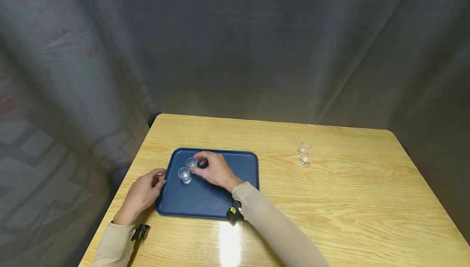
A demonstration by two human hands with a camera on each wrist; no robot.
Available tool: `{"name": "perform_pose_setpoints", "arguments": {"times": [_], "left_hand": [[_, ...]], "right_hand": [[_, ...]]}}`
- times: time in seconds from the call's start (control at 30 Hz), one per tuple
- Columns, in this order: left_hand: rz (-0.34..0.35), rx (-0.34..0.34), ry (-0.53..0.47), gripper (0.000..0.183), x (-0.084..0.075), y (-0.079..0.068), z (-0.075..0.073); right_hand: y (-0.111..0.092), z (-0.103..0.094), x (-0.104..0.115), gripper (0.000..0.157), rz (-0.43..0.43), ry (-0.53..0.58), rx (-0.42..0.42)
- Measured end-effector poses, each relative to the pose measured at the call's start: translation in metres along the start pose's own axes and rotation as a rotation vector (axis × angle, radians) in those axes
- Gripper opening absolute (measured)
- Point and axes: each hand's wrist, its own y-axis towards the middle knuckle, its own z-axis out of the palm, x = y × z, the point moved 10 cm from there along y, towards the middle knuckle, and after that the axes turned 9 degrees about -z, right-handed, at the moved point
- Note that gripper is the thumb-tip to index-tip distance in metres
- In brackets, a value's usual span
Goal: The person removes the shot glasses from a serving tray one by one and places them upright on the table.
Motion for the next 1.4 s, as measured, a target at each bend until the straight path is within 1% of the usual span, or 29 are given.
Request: {"name": "perform_pose_setpoints", "arguments": {"times": [0.33,0.53,0.67,1.0,1.17,1.4], "left_hand": [[0.010,-0.006,0.004,0.036,-0.001,0.000,0.000],[0.009,-0.005,0.003,0.036,-0.001,0.000,0.000],[0.008,-0.010,0.002,0.036,-0.001,-0.001,0.000],[0.009,-0.012,0.004,0.036,-0.001,-0.001,-0.001],[0.008,-0.007,0.004,0.036,-0.001,0.000,-0.001],[0.004,-0.002,0.005,0.036,0.000,0.000,0.000]], "right_hand": [[-0.001,-0.001,-0.006,0.035,0.025,0.121,-0.080],[-0.004,-0.004,-0.015,0.037,0.086,0.137,-0.144],[-0.006,-0.006,-0.018,0.037,0.097,0.145,-0.182],[-0.009,-0.005,-0.020,0.038,0.091,0.156,-0.202],[-0.010,-0.007,-0.019,0.037,0.093,0.181,-0.212],[-0.016,-0.014,-0.017,0.037,0.127,0.228,-0.229]]}}
